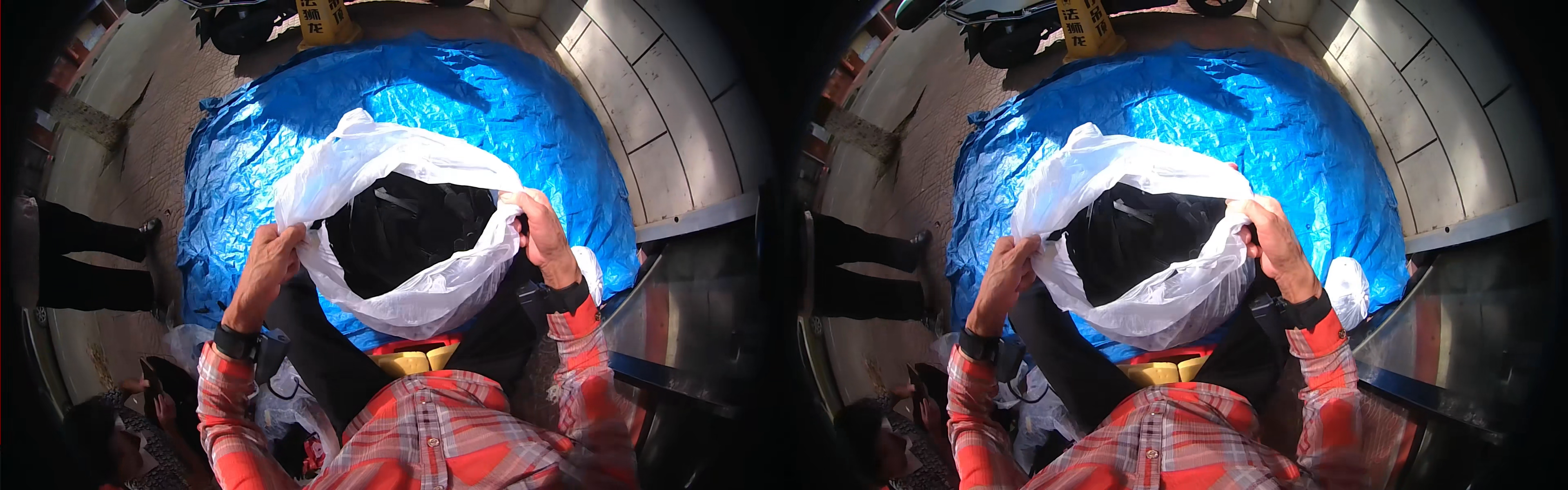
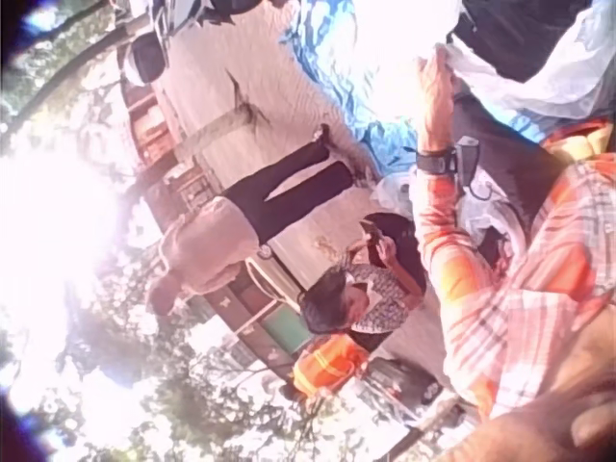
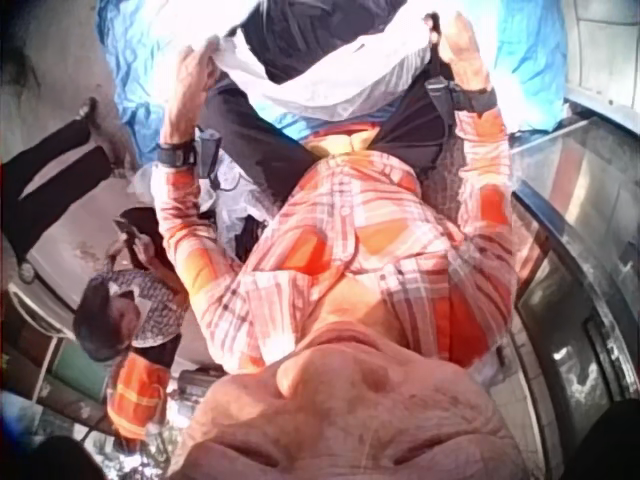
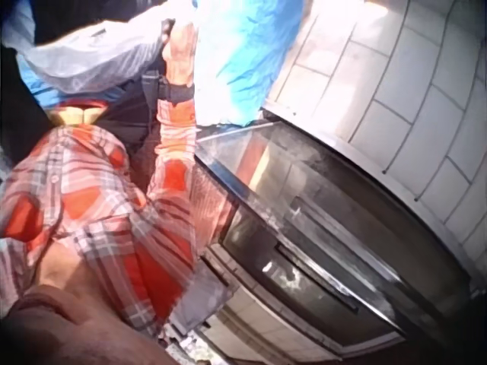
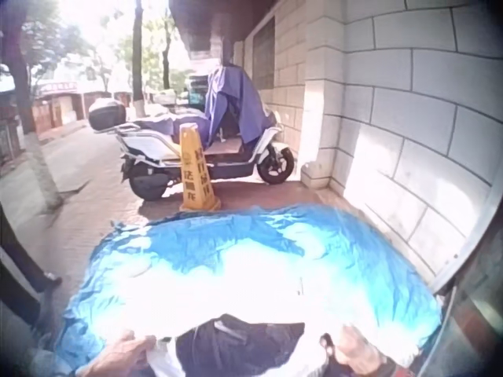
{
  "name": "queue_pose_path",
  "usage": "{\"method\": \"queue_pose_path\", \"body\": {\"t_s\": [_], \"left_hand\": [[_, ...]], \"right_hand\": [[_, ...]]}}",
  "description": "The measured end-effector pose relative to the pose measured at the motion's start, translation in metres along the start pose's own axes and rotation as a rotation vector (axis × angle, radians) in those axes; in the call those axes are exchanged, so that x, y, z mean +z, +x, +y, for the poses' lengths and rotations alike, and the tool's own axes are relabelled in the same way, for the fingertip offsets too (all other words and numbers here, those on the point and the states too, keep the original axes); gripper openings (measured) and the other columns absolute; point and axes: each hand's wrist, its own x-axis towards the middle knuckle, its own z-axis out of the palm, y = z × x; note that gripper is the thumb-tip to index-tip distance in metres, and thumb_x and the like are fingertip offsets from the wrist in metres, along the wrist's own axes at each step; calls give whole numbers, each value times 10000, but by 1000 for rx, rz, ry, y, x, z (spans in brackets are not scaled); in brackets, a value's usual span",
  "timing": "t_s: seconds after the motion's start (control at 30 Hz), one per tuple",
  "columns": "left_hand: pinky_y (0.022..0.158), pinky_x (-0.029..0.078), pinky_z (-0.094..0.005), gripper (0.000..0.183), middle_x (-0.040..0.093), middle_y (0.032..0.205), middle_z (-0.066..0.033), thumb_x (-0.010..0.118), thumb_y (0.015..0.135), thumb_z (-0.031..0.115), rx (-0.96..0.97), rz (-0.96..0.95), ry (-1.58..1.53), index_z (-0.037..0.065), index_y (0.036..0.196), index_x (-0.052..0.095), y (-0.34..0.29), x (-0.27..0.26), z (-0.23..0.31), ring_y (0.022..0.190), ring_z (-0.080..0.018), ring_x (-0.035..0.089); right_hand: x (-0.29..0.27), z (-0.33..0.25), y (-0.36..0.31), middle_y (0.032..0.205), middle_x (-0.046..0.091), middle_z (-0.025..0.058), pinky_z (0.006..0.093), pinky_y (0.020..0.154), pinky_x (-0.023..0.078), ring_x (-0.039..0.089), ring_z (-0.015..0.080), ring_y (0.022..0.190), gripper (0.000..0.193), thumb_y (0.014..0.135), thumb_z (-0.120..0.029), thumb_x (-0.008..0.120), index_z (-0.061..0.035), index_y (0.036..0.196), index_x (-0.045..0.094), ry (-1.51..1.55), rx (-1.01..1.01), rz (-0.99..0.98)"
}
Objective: Assembling small black components, likely for footwear, while sitting on a blue tarp on a sidewalk.
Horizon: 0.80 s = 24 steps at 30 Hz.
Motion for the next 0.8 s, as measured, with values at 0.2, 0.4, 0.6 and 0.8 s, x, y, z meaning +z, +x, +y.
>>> {"method": "queue_pose_path", "body": {"t_s": [0.2,0.4,0.6,0.8], "left_hand": [[342,203,-211,221,321,475,70,504,868,174,-66,142,-241,40,694,483,-43,50,-97,354,-33,277],[342,201,-219,226,330,469,56,497,842,140,-68,280,-383,57,638,447,-48,79,-136,362,-40,285],[369,242,-224,277,379,491,39,492,851,168,-90,259,-405,42,606,468,-62,69,-130,385,-53,332],[342,238,-203,276,363,519,24,488,917,296,-80,339,-473,33,851,537,-85,59,-165,384,-61,332]], "right_hand": [[44,22,116,628,518,-26,261,525,339,433,80,567,229,787,-215,534,-4,712,580,-396,-275,-226],[65,89,162,600,481,-20,277,508,314,409,82,558,236,786,-220,505,-16,686,570,-557,-394,-166],[84,65,149,623,537,130,347,521,367,469,158,549,331,751,-231,513,97,779,553,-667,-245,-148],[69,83,99,855,542,89,197,466,331,461,73,583,494,755,-244,579,-9,1140,377,-333,62,-82]]}}
